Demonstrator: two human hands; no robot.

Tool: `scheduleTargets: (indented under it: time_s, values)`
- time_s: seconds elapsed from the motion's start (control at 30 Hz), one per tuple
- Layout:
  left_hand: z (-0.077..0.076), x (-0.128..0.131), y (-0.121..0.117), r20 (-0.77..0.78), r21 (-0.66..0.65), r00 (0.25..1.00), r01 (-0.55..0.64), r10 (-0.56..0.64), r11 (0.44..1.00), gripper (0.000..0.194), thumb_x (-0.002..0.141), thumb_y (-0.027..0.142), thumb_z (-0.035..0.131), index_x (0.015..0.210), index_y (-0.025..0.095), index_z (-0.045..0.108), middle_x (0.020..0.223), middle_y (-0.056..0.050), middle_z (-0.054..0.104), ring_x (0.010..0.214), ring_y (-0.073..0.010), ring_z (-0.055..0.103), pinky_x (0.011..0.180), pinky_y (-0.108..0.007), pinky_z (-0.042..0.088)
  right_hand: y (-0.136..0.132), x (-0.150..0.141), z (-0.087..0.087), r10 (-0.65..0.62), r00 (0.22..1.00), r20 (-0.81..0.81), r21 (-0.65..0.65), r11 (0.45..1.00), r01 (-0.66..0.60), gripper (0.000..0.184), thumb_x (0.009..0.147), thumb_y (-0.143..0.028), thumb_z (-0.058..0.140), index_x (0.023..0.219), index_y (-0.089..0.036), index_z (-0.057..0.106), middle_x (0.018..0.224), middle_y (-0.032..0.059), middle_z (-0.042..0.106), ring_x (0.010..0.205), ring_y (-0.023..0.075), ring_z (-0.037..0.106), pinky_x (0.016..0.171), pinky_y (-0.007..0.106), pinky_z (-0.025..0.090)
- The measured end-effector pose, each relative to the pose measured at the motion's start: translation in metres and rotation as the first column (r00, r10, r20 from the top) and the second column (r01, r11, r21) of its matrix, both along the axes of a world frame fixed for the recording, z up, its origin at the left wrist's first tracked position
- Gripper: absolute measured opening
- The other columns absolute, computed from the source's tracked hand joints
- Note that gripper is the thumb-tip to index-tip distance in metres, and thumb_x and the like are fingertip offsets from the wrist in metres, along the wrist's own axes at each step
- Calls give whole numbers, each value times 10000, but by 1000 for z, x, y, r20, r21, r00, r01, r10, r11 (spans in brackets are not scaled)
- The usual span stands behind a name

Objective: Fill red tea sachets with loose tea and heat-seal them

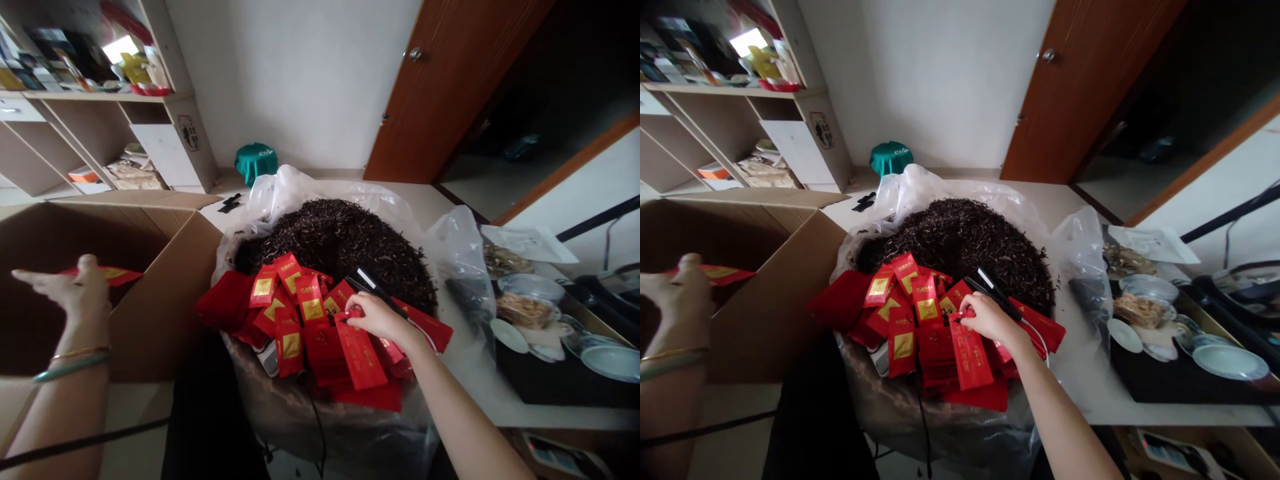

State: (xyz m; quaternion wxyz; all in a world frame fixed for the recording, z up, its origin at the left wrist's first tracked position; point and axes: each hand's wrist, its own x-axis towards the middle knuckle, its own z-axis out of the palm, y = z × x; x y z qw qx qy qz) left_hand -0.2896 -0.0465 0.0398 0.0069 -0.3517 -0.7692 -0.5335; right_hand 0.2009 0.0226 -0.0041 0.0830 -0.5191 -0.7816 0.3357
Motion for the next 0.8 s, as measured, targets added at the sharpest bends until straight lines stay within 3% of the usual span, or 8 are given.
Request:
scheduleTargets:
  time_s: [0.03, 0.1, 0.17, 0.27, 0.37, 0.5, 0.67, 0.8]
  values:
    - [-4, 13, 4, -79, 16, 983, -166, 167, 986, 440, 821, 532, 482, 1103, 199, 424, 1349, -64, 467, 1411, -470, 8, 965, -668, 299, 1, 1, -1, -12, 999, -32, -21, 1000, 12, 93, 710, -155, 635, 800, -179, 634, 767, 11, 577, 746, 179, 580, 720, 310, 456]
    - [-17, 51, 15, -197, 23, 967, -159, 161, 987, 540, 777, 457, 585, 1210, 172, 435, 1434, -112, 394, 1397, -467, 152, 1024, -636, 290, 5, 4, -4, -48, 991, -127, -87, 995, 37, 88, 743, -197, 598, 825, -180, 627, 720, -4, 588, 679, 161, 579, 646, 288, 458]
    - [-34, 94, 26, -143, -55, 987, 70, -78, 996, 445, 750, 377, 615, 1133, 162, 538, 1287, -136, 530, 1203, -373, 505, 925, -532, 469, 8, 7, -5, -122, 953, -278, -158, 984, 80, 169, 726, -246, 619, 882, -181, 631, 750, -5, 614, 665, 150, 592, 629, 279, 470]
    - [-55, 150, 32, -119, -219, 888, 413, -444, 884, 428, 791, 411, 568, 1148, 175, 568, 1225, -143, 576, 1087, -303, 597, 875, -445, 530, 15, 11, -5, -292, 810, -509, -214, 954, 209, 435, 642, -291, 698, 1058, -194, 618, 815, -10, 626, 718, 151, 624, 716, 301, 496]
    - [-64, 182, 29, -325, -326, 786, 429, -526, 843, 482, 843, 433, 521, 1236, 153, 527, 1305, -184, 544, 1219, -341, 513, 1015, -494, 422, 20, 16, -3, -451, 622, -640, -298, 892, 340, 611, 627, -352, 722, 1203, -224, 561, 865, -1, 646, 737, 163, 641, 722, 316, 512]
    - [-64, 199, 34, -333, -446, 728, 438, -599, 781, 591, 882, 443, 483, 1350, 88, 411, 1312, -237, 545, 1164, -346, 568, 936, -448, 472, 21, 16, 0, -577, 482, -660, -428, 815, 390, 592, 604, -378, 767, 1156, -228, 615, 861, 23, 682, 729, 191, 652, 656, 318, 533]
    - [-64, 208, 65, -232, -565, 796, 357, -559, 744, 817, 834, 533, 546, 1407, 6, 300, 1193, -280, 610, 1083, -382, 609, 894, -448, 464, 10, -3, -3, -550, 471, -689, -471, 835, 287, 551, 597, -378, 791, 1103, -204, 662, 849, 26, 699, 734, 188, 656, 704, 330, 539]
    - [-66, 215, 83, -183, -582, 852, 308, -490, 753, 938, 769, 611, 589, 1435, 35, 266, 1177, -278, 607, 1075, -396, 604, 856, -439, 464, 14, -32, -11, -435, 622, -651, -357, 899, 255, 516, 644, -378, 758, 1109, -172, 669, 781, 10, 697, 717, 171, 648, 730, 326, 522]
